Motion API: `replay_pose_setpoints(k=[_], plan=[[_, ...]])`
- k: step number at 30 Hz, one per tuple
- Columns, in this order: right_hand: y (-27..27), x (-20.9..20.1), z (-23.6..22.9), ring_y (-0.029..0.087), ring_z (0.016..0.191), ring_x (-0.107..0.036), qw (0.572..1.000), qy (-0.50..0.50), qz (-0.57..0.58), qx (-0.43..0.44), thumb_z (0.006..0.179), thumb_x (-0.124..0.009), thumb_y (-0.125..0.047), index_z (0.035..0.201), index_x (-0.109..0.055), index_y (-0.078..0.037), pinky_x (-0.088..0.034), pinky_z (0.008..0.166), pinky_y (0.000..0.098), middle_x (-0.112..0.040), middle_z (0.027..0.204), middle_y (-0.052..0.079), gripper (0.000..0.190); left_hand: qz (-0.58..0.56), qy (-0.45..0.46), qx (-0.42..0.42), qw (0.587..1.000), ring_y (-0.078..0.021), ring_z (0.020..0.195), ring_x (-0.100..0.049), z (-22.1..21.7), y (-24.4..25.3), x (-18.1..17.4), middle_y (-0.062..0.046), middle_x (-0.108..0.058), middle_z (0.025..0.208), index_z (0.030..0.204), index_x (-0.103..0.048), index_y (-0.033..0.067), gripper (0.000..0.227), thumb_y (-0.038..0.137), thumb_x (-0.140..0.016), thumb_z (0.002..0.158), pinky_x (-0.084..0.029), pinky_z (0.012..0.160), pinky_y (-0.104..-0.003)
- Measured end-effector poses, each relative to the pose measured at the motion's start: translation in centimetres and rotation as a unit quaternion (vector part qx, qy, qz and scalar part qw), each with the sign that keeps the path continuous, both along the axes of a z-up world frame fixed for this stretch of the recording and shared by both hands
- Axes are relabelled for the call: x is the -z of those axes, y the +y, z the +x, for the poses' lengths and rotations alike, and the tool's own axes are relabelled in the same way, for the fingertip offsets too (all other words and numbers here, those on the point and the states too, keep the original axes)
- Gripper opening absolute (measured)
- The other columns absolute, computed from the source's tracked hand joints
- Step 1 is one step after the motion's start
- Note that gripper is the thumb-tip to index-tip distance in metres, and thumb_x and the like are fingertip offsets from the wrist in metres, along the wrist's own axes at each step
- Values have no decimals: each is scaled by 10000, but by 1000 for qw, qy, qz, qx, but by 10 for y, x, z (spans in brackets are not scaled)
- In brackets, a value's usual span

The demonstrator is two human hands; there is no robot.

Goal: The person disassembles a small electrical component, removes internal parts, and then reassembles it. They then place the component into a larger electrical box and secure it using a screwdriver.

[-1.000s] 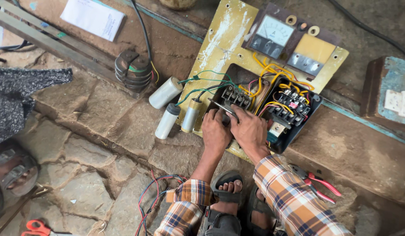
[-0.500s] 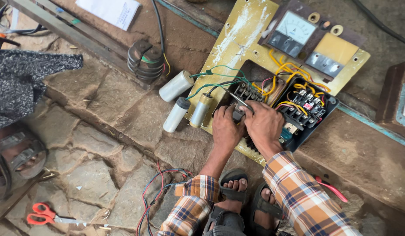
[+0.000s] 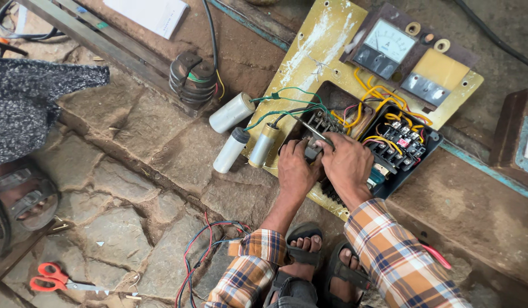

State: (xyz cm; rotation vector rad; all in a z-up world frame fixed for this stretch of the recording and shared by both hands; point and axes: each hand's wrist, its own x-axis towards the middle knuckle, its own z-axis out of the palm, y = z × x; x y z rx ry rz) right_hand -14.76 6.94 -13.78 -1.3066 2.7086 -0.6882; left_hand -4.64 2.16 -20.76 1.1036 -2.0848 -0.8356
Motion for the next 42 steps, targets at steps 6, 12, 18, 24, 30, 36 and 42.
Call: replay_pose_setpoints(k=[6,12,18,24,30,36,42], plan=[[3,-7,10,371,758,-706,998,-46,30,24,893,-780,-313,1030,-807,-155,-529,687,478,-744,870,156,211,24,-3,4,1000,-364,1015,-616,1,1,0,-168,-649,1073,1159,-688,-21,457,234,-814,802,-509,881,-456],[2,-2,2,367,778,-708,1000,-18,23,0,893,-780,-326,1012,-793,-127,-530,688,483,-755,894,148,232,22,-5,5,1000,-364,1013,-618,1,1,0,-176,-650,1086,1169,-686,-28,481,227,-807,779,-508,877,-455],[-5,-14,-1,357,717,-702,998,-29,58,24,842,-838,-357,1052,-778,-103,-532,667,472,-732,817,173,335,14,-2,16,1000,-372,1031,-602,5,1,-1,-195,-637,1112,1174,-667,-51,514,234,-822,775,-499,890,-462],[34,-50,-28,244,611,-645,980,-157,72,95,801,-849,-366,1002,-778,-130,-511,615,412,-678,682,98,318,-28,27,28,999,-369,1029,-588,10,-5,-25,-177,-633,1109,1172,-653,-19,472,258,-817,826,-493,904,-458],[163,-54,-69,109,718,-661,909,-332,249,-22,816,-764,-457,1005,-794,-124,-549,676,341,-786,793,34,385,20,13,105,994,-364,990,-630,59,-3,-54,-144,-671,1060,1106,-686,60,350,250,-806,838,-513,846,-462],[273,-28,-135,131,768,-687,838,-359,407,-60,865,-691,-453,1100,-818,-145,-577,754,368,-801,857,44,407,264,-139,110,948,-281,653,-705,207,41,-83,-135,-735,775,889,-712,50,191,232,-752,851,-561,639,-382],[266,-9,-151,225,799,-738,858,-221,447,-125,927,-682,-450,1123,-785,-127,-593,791,409,-799,877,107,391,354,-258,-41,898,-268,716,-749,361,124,-87,-128,-761,804,873,-729,49,194,237,-761,836,-582,671,-386]])
